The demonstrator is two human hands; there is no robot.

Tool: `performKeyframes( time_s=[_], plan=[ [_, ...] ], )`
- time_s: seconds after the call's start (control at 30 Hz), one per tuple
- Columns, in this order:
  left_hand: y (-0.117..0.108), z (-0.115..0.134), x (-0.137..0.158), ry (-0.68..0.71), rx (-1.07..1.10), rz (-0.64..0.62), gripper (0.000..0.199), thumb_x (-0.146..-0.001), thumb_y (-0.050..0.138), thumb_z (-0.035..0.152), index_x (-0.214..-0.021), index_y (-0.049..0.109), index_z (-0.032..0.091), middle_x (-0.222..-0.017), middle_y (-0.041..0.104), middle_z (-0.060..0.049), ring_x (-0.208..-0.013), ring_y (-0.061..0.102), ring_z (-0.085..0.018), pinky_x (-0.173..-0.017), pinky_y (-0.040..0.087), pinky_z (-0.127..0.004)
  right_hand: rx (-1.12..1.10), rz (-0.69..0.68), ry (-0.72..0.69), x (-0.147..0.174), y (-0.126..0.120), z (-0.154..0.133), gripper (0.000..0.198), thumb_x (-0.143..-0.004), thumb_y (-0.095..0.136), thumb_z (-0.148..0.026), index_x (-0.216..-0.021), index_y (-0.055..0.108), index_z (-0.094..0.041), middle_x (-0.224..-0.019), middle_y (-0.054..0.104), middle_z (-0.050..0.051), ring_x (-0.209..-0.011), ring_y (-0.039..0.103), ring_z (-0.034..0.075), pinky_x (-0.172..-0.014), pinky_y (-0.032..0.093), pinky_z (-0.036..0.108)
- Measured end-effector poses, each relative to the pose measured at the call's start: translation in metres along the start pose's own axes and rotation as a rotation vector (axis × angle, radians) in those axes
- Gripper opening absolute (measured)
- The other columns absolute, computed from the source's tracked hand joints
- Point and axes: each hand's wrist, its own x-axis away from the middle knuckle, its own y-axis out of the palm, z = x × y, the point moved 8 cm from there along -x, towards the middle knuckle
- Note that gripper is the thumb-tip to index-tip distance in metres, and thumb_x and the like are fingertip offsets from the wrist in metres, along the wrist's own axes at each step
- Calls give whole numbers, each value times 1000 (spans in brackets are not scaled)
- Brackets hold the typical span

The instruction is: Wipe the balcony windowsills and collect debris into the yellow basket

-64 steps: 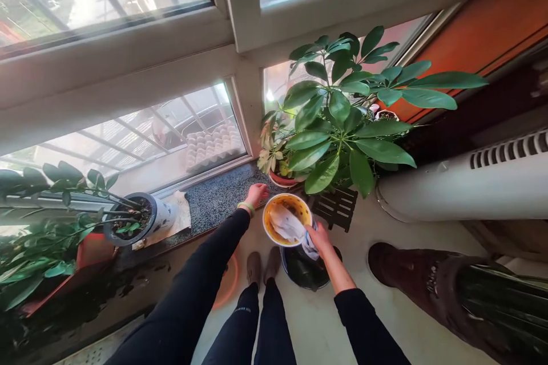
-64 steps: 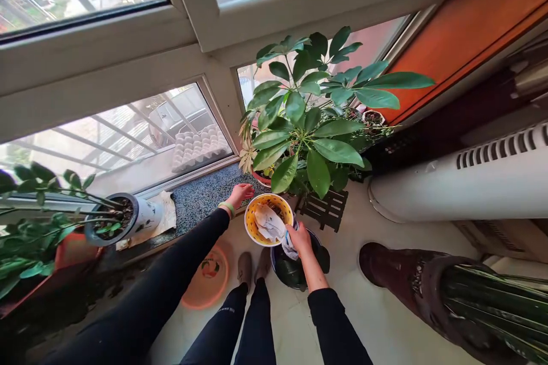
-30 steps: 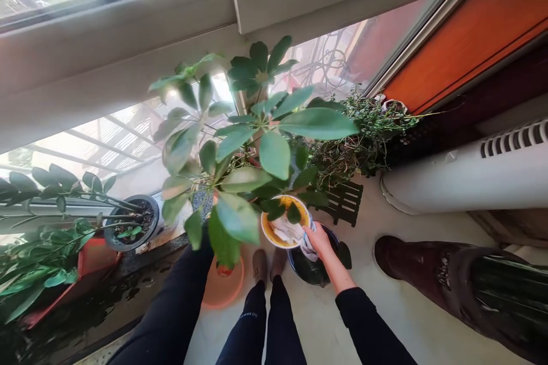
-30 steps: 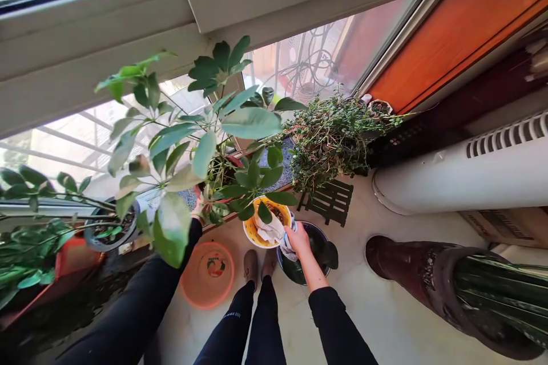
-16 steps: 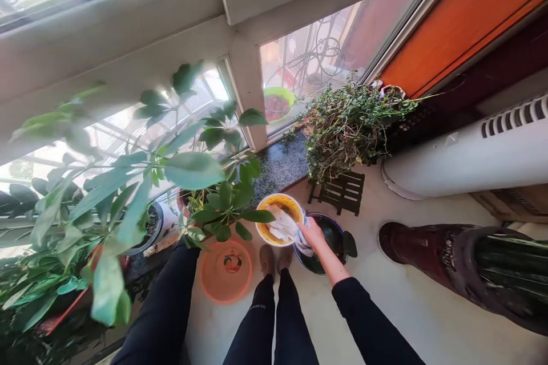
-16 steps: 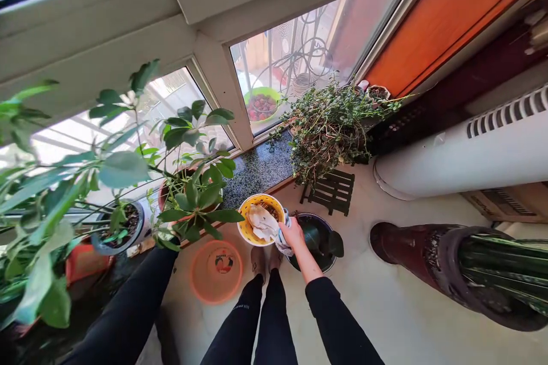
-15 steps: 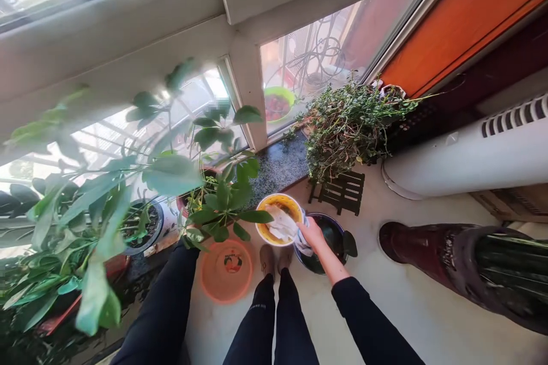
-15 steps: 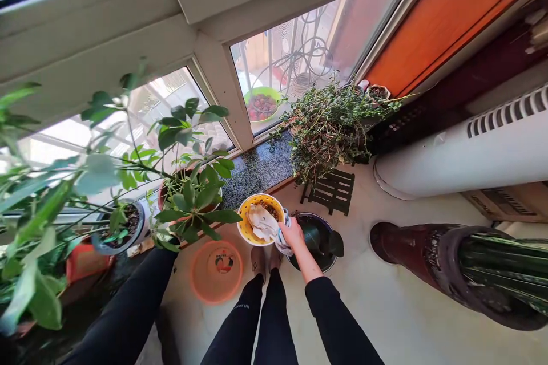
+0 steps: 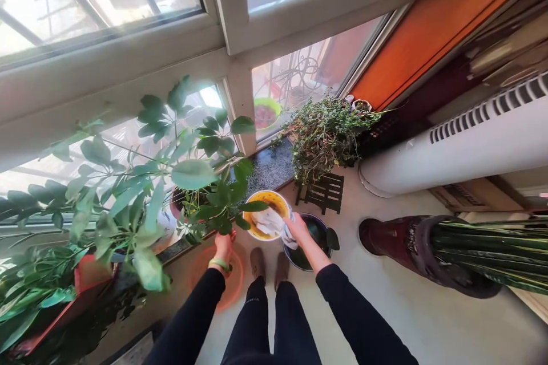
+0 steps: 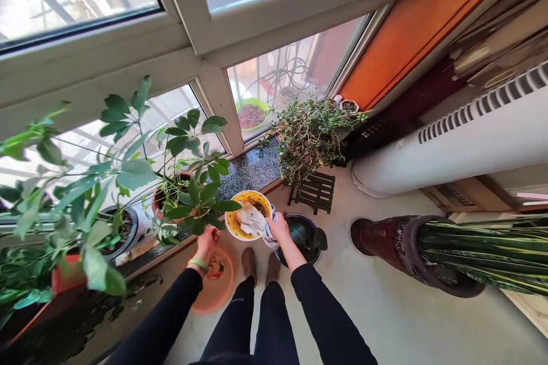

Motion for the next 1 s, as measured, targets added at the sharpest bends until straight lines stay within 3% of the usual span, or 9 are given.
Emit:
performKeyframes(
  time_s=[0.1,0.23,0.4,0.57,0.8,0.9,1.0],
  plan=[
    [25,-26,18,-42,13,-40,16,-95,57,24,-104,67,16,-93,71,-8,-80,71,-15,-77,60,-29,-22,3,6,1,-10,-5,41,-82,60,-44,-117,64,-22,-115,73,6,-108,67,22,-89,49,28],
    [62,-35,42,-69,30,-147,28,-97,52,34,-116,65,18,-107,72,-11,-81,72,-16,-74,61,-27,-31,-10,2,-4,-26,-10,42,-81,60,-45,-117,64,-23,-119,72,7,-110,66,22,-89,49,29],
    [99,-34,61,4,28,-152,34,-97,52,43,-119,66,20,-112,72,-11,-89,73,-19,-75,61,-29,-30,-48,-32,-25,-59,-5,46,-81,60,-47,-120,63,-23,-119,72,7,-108,67,23,-88,49,29],
    [148,-66,89,63,138,-16,37,-100,45,44,-118,66,19,-115,72,-12,-91,73,-20,-73,61,-28,28,-122,-103,-58,-104,8,46,-81,61,-47,-121,63,-23,-119,72,8,-110,66,24,-88,49,29],
    [218,-118,157,90,401,151,40,-102,39,45,-115,64,16,-111,73,-13,-92,73,-19,-72,60,-26,148,-262,-215,-84,-164,11,48,-80,63,-45,-122,64,-22,-122,71,10,-116,65,27,-92,47,31],
    [230,-126,179,102,482,168,37,-100,44,46,-113,64,17,-111,72,-12,-90,73,-18,-76,60,-27,174,-292,-241,-85,-176,6,49,-80,62,-46,-121,64,-20,-121,72,11,-115,66,27,-90,49,31],
    [227,-127,193,114,537,208,34,-97,53,44,-115,63,18,-111,72,-12,-86,73,-18,-77,60,-29,174,-299,-268,-82,-175,-5,48,-80,60,-45,-119,66,-17,-118,73,13,-113,67,27,-87,50,30]
  ],
)
